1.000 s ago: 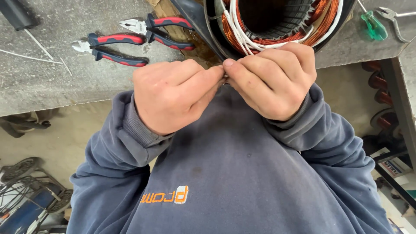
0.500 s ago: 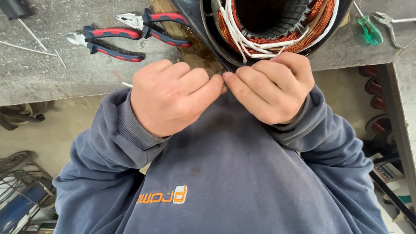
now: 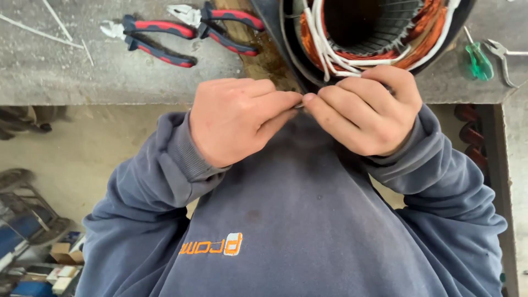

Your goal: The person strips the insulation from white and blue wires using a wire stripper and pliers. They then twist the exposed copper strands together by hand and insert the connection into a slot within a motor stator assembly.

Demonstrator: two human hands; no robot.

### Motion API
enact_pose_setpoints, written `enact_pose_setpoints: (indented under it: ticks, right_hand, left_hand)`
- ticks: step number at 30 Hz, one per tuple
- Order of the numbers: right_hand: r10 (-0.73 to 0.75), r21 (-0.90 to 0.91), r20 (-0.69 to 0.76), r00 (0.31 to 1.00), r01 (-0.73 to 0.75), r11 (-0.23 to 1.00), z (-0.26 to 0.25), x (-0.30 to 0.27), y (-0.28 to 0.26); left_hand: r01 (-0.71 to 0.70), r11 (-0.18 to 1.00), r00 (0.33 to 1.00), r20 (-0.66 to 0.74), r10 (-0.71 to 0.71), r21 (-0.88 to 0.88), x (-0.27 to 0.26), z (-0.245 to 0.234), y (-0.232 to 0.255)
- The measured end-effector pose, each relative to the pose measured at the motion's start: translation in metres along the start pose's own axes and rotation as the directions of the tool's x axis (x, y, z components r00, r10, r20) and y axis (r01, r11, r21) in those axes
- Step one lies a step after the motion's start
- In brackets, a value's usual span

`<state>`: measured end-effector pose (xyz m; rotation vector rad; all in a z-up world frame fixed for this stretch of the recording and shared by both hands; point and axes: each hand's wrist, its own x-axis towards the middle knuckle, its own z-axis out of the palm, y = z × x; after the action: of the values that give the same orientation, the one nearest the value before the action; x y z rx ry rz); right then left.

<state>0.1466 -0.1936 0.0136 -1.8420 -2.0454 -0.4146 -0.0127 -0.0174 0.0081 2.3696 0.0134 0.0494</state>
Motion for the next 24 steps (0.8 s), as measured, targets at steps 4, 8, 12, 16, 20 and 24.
enact_pose_setpoints:
  ticks: [4, 8, 12, 16, 20, 24]
  right_hand:
    - [-0.023, 0.004, 0.022, 0.999, 0.023, 1.0, 0.002, -0.001, -0.001]
    - [-0.003, -0.024, 0.021, 1.0, 0.004, 1.0, 0.006, -0.003, -0.003]
    - [0.004, -0.049, 0.014, 1.0, -0.004, 0.999, 0.011, -0.008, -0.006]
    - [0.004, -0.074, 0.017, 1.0, -0.003, 0.997, 0.015, -0.016, -0.005]
    - [-0.036, -0.064, 0.011, 0.999, 0.036, 0.997, 0.018, -0.02, -0.001]
    - [0.024, 0.005, -0.018, 1.0, -0.024, 1.0, 0.017, -0.017, 0.002]
  left_hand:
    - [-0.03, 1.0, 0.998, -0.048, 0.029, -0.008, 0.0, 0.005, -0.002]
    - [-0.129, 0.983, 0.991, -0.019, 0.133, 0.13, 0.002, 0.006, -0.004]
    - [-0.286, 0.904, 0.957, 0.051, 0.285, 0.319, 0.003, 0.006, -0.008]
    - [-0.349, 0.87, 0.937, 0.1, 0.336, 0.348, 0.006, 0.003, -0.007]
    - [-0.374, 0.85, 0.926, 0.109, 0.36, 0.371, 0.007, 0.001, -0.009]
    - [-0.36, 0.861, 0.927, 0.035, 0.373, 0.359, 0.005, -0.002, -0.012]
